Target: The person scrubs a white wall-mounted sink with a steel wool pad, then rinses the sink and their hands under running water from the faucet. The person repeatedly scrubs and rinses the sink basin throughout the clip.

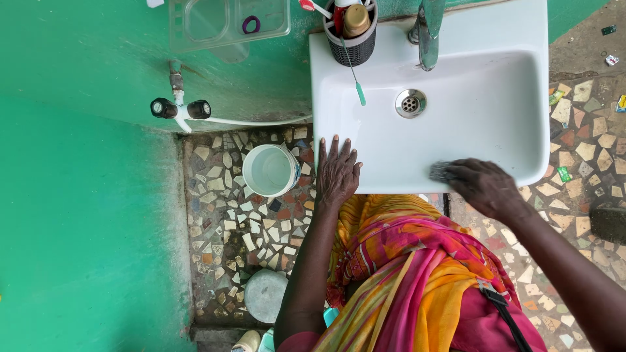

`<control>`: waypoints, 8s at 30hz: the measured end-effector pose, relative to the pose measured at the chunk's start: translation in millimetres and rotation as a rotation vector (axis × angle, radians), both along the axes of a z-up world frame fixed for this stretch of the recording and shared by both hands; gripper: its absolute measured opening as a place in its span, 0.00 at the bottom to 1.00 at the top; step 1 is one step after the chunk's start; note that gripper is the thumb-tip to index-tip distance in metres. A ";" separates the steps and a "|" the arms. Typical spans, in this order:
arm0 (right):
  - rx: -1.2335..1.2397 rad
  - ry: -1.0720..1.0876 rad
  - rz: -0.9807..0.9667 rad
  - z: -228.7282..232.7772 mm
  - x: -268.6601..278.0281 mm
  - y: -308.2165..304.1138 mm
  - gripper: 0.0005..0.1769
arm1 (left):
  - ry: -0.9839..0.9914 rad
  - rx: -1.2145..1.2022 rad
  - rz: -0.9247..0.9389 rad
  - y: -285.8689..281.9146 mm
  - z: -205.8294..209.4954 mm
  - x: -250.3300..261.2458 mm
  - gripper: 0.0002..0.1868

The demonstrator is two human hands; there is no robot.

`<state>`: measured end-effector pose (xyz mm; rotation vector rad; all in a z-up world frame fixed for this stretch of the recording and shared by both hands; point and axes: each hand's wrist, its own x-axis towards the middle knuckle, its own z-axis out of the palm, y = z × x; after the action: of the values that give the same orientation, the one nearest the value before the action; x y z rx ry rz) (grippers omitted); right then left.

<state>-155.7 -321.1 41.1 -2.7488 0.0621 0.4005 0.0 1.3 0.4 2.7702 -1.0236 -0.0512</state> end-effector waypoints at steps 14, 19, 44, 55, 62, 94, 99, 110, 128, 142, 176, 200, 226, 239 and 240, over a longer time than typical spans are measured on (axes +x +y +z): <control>0.035 -0.113 0.047 -52.3 16.9 6.7 0.24 | 0.059 0.101 -0.067 -11.7 4.6 6.4 0.31; -0.342 -0.324 -0.011 -40.8 33.1 -56.4 0.25 | 0.097 0.084 -0.049 -13.8 6.9 8.7 0.30; 0.122 -0.325 -0.118 -14.6 103.7 -60.2 0.29 | 0.161 -0.050 0.020 -15.6 11.2 16.8 0.23; 0.010 -0.747 0.125 7.8 215.0 -44.8 0.29 | 0.158 -0.144 0.048 -13.5 15.8 9.9 0.19; -0.134 -0.644 -0.106 3.1 221.4 -107.3 0.27 | 0.160 -0.171 0.066 -12.9 12.8 12.4 0.19; -0.081 -0.636 -0.065 -12.4 197.8 -75.1 0.33 | 0.153 -0.174 0.067 -16.2 14.5 8.6 0.17; -0.141 -0.611 -0.193 2.8 173.5 -129.2 0.30 | 0.146 -0.165 0.061 -15.0 13.7 10.0 0.18; -0.469 -0.447 -0.040 -7.3 98.6 -127.8 0.33 | 0.159 -0.159 0.066 -17.3 16.5 11.7 0.18; -0.057 -0.465 -0.077 -41.7 114.1 -67.5 0.33 | 0.153 -0.193 0.067 -12.1 19.4 6.1 0.18; -0.784 -0.364 -0.001 -37.2 123.8 -98.6 0.23 | 0.149 -0.193 0.069 -13.6 12.6 8.5 0.19; -0.517 -0.181 -0.148 -17.1 -10.2 -57.4 0.39 | -0.001 -0.303 0.084 -4.8 3.5 2.3 0.16; -0.215 -0.212 -0.184 -98.2 127.3 -17.5 0.43 | -0.023 -0.491 0.325 10.9 -9.0 6.9 0.31; 0.059 -0.572 0.110 -12.0 316.9 242.0 0.37 | 0.115 -0.769 0.365 25.3 -11.9 8.9 0.49; 0.545 -0.184 0.399 -37.1 137.5 209.2 0.42 | 0.019 -0.859 0.342 26.0 -2.9 7.2 0.56; 0.475 -0.073 0.384 -40.6 124.2 192.3 0.40 | 0.068 -0.831 0.308 26.0 -1.8 10.1 0.57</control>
<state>-31.6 -128.9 0.5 -2.2909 -0.5192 0.3569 10.0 27.3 -1.4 2.0943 -0.4315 0.2607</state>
